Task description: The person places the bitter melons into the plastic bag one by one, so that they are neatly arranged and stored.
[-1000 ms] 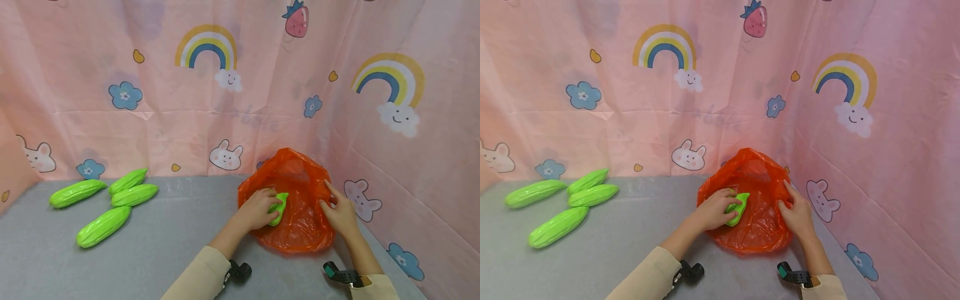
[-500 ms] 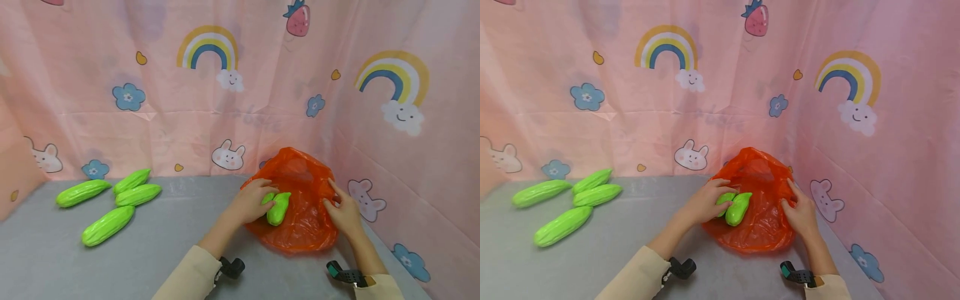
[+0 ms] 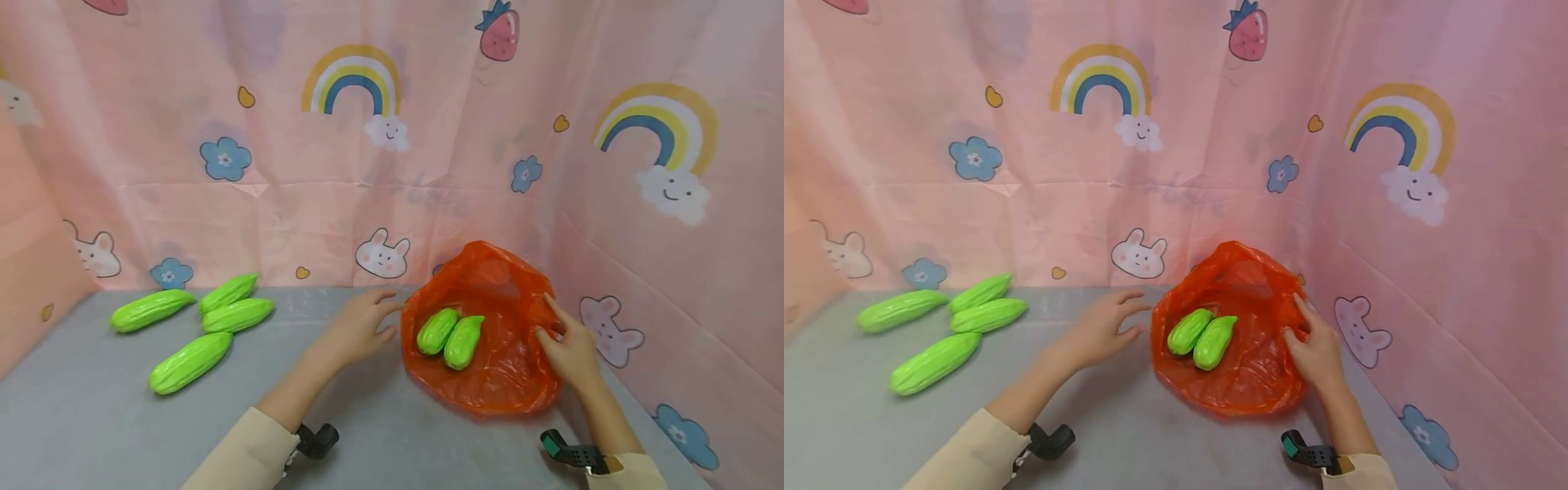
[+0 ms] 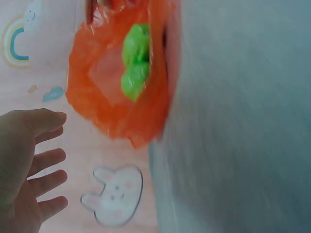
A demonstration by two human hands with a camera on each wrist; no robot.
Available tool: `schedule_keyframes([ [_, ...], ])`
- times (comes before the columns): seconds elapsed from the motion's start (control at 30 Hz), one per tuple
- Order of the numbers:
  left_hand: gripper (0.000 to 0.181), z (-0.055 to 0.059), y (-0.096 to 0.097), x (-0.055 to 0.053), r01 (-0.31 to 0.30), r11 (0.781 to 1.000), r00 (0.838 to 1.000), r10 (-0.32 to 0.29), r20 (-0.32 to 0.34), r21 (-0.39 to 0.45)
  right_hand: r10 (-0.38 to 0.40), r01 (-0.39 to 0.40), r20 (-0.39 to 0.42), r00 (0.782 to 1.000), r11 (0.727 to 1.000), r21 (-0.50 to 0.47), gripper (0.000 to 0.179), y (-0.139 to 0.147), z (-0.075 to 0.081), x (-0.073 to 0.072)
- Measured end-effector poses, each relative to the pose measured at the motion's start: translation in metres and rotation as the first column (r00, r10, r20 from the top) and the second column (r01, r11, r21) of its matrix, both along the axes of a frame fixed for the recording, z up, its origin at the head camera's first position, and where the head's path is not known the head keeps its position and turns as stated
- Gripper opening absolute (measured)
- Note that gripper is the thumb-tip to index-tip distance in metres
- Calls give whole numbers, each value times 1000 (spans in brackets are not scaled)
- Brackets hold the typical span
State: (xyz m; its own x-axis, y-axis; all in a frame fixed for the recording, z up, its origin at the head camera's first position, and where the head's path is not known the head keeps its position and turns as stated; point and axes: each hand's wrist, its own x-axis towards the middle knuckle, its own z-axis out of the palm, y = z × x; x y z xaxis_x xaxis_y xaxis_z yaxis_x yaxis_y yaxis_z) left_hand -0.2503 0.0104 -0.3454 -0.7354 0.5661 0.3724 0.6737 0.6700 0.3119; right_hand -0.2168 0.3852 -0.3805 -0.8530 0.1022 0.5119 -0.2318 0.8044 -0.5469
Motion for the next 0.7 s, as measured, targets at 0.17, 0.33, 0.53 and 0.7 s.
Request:
schedule_keyframes([
  [0.17,38,-5,-30,4,-37,999,998,37,-50,6,-5,5,13,1000,1000,6,62,-1,2,1],
  [0.33,41,-10,-61,12,-73,997,990,72,-123,-9,2,-2,26,1000,1000,10,61,-2,3,2],
  [0.53,43,-17,-101,27,-132,990,970,120,-212,-42,9,-9,31,999,1000,7,62,-2,2,2],
  [0.7,45,-16,-136,42,-201,978,959,185,-214,-56,6,-6,44,999,1000,8,62,-2,1,2],
])
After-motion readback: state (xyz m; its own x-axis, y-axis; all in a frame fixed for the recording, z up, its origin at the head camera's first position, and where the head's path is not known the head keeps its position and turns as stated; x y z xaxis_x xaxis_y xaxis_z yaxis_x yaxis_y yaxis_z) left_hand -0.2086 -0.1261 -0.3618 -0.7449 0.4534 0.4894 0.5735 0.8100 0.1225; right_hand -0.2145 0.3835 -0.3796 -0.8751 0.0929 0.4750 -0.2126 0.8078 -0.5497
